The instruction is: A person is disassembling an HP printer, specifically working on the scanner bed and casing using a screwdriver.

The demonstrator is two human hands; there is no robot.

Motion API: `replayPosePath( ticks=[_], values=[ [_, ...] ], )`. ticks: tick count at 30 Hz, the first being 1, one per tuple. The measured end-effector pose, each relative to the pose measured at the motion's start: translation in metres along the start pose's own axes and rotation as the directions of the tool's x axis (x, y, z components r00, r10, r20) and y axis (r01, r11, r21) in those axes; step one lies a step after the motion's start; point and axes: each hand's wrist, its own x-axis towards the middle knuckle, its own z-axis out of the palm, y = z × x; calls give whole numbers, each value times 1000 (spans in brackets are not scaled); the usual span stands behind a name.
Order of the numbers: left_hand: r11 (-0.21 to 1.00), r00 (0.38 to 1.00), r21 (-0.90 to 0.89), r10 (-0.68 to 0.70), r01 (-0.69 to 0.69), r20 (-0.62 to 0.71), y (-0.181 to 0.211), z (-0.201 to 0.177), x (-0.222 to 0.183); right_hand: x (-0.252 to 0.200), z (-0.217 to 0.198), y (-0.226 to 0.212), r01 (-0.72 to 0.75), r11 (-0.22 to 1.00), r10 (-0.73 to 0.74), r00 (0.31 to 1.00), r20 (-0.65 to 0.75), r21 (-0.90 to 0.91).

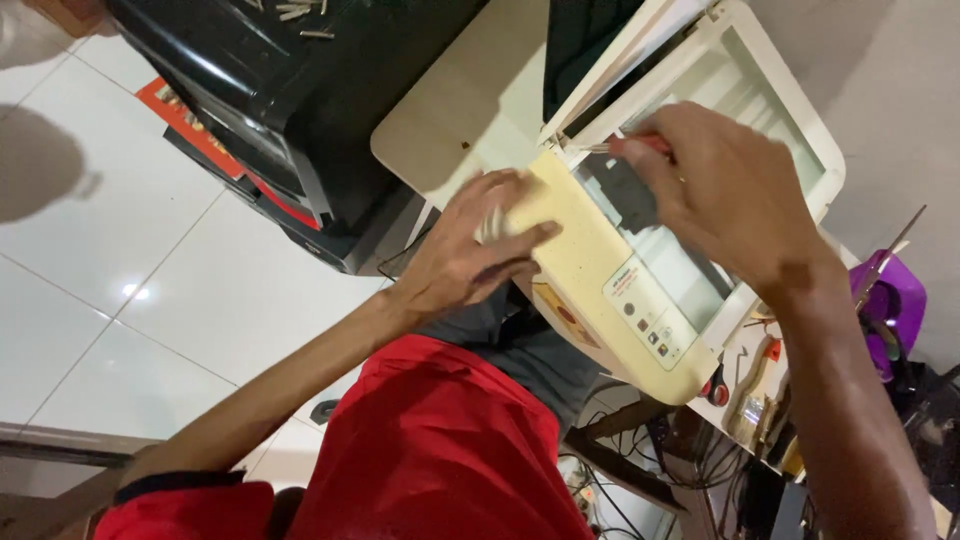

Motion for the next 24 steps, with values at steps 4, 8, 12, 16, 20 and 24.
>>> replayPosePath(
  ticks=[4,8,12,16,20,24],
  values=[
    [989,992,105,92,-101,82,-6,-7,10,-32,24,-10,-206,942,187,978,96,266],
    [938,936,60,332,-340,119,-3,-12,31,-70,68,-14,-302,921,262,948,182,247],
    [906,882,42,399,-422,251,-8,-8,31,-92,96,-11,113,982,-80,974,-210,150],
    [925,906,-5,374,-381,201,-9,-7,35,-91,105,-12,76,991,-57,984,-166,110],
    [943,937,12,328,-331,125,-9,14,28,-100,140,-12,144,986,-165,893,-418,-82],
    [934,948,164,311,-317,62,-1,19,29,-108,143,-35,154,988,-127,841,-526,8]
  ],
)
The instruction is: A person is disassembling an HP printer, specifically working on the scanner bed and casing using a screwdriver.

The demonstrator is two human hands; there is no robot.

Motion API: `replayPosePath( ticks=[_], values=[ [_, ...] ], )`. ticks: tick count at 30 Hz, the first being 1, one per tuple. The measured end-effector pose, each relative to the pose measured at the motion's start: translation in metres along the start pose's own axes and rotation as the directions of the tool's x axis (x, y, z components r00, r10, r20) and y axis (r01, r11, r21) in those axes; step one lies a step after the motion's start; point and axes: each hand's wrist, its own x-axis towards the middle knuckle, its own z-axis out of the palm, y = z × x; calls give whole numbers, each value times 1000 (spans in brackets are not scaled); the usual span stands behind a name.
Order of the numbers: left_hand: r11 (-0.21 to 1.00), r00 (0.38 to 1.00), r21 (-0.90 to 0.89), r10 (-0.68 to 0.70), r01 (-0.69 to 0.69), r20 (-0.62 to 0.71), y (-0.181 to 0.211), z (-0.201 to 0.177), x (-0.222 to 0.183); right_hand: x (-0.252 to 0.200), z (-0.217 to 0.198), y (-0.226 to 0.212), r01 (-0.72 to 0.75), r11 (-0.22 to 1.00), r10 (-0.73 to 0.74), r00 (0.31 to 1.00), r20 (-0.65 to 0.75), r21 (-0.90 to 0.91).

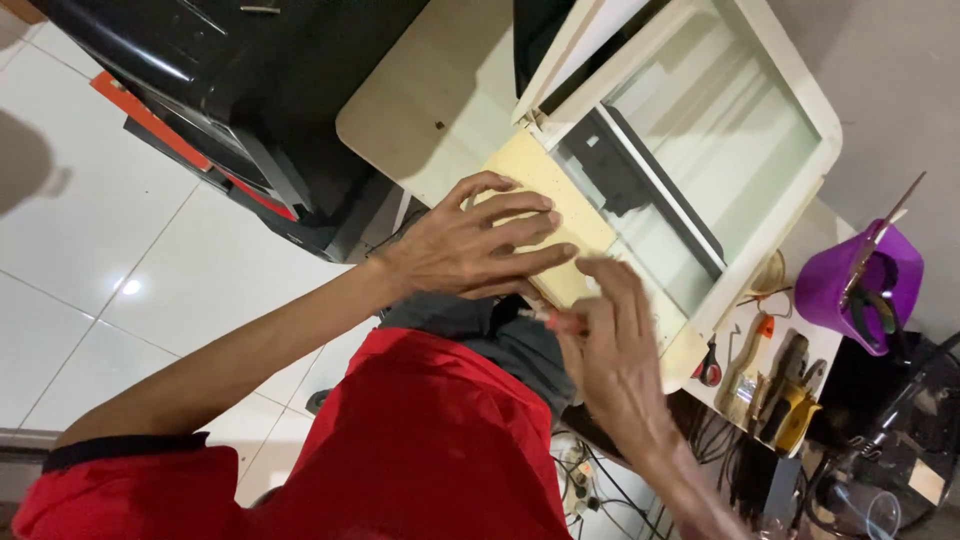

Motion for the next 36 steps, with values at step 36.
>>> replayPosePath(
  ticks=[36],
  values=[
    [271,403,-641,-913,719,66,90,21,46,-31,20,243,-290,532,806,460,-372,795]
  ],
)
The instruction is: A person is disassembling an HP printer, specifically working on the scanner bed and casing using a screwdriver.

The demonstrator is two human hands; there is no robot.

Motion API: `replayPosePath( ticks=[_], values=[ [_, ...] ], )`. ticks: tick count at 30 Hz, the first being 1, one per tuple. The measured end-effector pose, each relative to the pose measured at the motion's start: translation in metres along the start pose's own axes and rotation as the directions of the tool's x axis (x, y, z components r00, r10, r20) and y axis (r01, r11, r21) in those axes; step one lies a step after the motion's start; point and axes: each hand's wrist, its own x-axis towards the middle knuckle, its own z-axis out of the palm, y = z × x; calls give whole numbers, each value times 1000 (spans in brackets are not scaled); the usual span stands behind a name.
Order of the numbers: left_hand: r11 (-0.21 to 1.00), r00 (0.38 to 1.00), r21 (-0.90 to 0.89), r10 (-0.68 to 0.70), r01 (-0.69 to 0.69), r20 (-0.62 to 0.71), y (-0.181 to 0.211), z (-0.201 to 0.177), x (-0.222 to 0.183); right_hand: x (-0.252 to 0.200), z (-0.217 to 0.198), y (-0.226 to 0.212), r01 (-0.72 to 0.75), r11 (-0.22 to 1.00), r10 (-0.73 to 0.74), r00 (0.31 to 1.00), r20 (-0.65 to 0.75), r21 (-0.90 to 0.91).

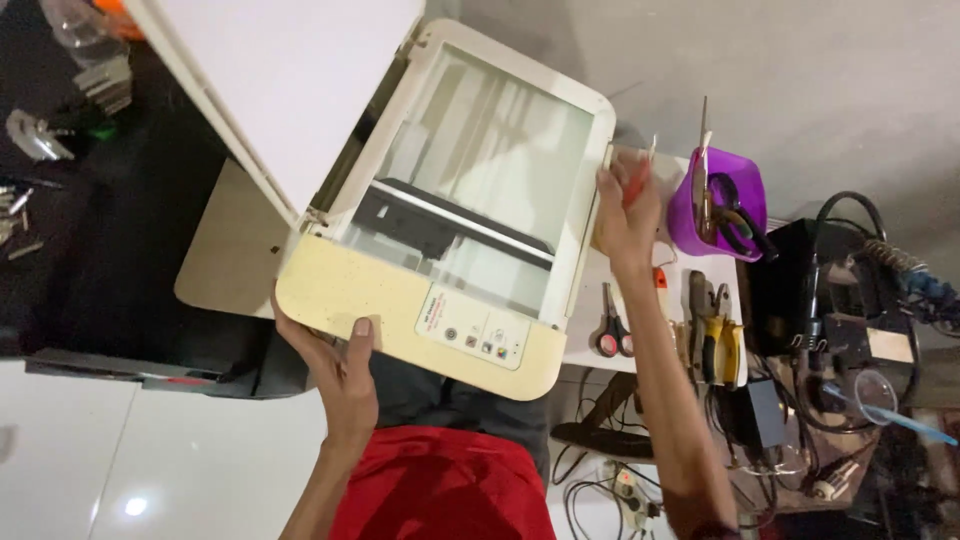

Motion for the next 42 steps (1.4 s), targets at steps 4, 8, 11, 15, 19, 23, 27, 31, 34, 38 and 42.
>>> replayPosePath(
  ticks=[4,8,11,15,19,23,27,31,34,38,42],
  values=[
    [999,999,44,7,-6,-37,-9,8,3,70,-1,42,-165,986,163,985,52,25],
    [999,990,-43,-19,13,-143,-32,10,6,115,0,89,-430,903,429,901,67,4],
    [999,985,26,32,-27,-173,-30,9,10,118,0,115,-424,905,421,903,83,22],
    [999,986,0,45,-46,-159,-27,5,18,106,-6,90,-445,895,444,893,68,2],
    [997,991,-69,32,-42,-133,-25,-9,34,97,-26,109,-409,912,407,912,-56,-21],
    [999,995,-49,19,-24,-102,-29,-20,58,73,-52,103,-415,909,411,909,-65,-49],
    [994,997,-98,-48,41,-64,-29,-22,82,16,-37,15,-312,949,314,945,-92,38],
    [977,987,-165,-148,137,-55,-19,-19,104,-5,-73,40,-336,941,332,939,-88,-34],
    [950,973,-232,-227,211,-45,-43,-28,135,-33,-69,6,-315,947,306,944,-124,-60],
    [983,996,-159,-88,89,15,-64,-39,171,-66,-61,-44,-322,940,310,944,-111,-114],
    [984,979,-22,-175,179,106,-79,-47,221,-90,-72,-38,-243,921,219,969,-111,-303]
  ],
)
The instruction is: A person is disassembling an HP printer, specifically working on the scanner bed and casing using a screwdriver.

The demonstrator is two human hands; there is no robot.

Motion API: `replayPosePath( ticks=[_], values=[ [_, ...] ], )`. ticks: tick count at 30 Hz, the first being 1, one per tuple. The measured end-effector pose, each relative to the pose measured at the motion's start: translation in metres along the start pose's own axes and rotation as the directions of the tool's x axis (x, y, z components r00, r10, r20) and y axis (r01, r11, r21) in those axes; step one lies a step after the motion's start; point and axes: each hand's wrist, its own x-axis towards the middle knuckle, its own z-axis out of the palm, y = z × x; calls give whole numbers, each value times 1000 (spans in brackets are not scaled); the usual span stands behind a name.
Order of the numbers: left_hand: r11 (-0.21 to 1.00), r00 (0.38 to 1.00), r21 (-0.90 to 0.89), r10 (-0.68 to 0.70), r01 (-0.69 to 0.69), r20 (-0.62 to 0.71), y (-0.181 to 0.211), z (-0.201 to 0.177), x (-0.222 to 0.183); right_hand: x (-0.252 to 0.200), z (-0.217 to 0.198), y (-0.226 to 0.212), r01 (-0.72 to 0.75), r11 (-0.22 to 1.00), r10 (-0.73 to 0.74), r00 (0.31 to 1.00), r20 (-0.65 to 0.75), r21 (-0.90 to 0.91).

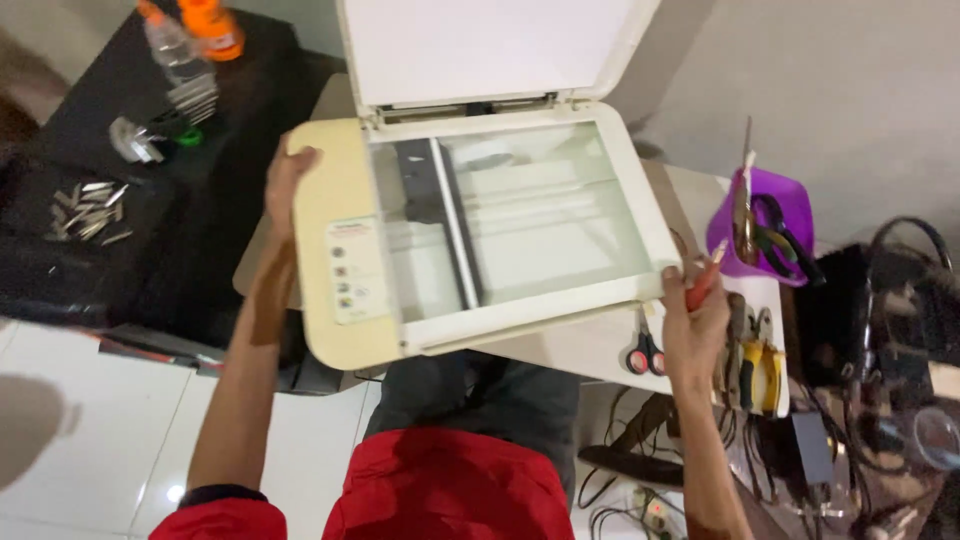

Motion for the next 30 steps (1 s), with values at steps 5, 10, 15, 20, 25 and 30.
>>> replayPosePath(
  ticks=[5,10,15,20,25,30],
  values=[
    [950,985,261,-167,171,-36,-42,-18,81,-32,-3,2,-24,985,18,999,-34,-169],
    [987,902,75,-158,139,402,-33,-49,108,-67,-7,-42,15,955,-5,999,33,-295],
    [921,897,372,-257,114,360,1,-39,97,-96,-14,-64,43,968,-30,998,59,-249],
    [745,916,667,-246,-32,318,26,-25,86,-118,-25,-72,-46,974,63,996,67,-221],
    [507,858,769,-106,-388,503,18,-40,109,-112,-38,-51,30,982,-11,995,102,-185],
    [95,636,637,270,-765,723,25,-24,107,-51,-56,-19,68,994,-53,987,154,-91]
  ],
)
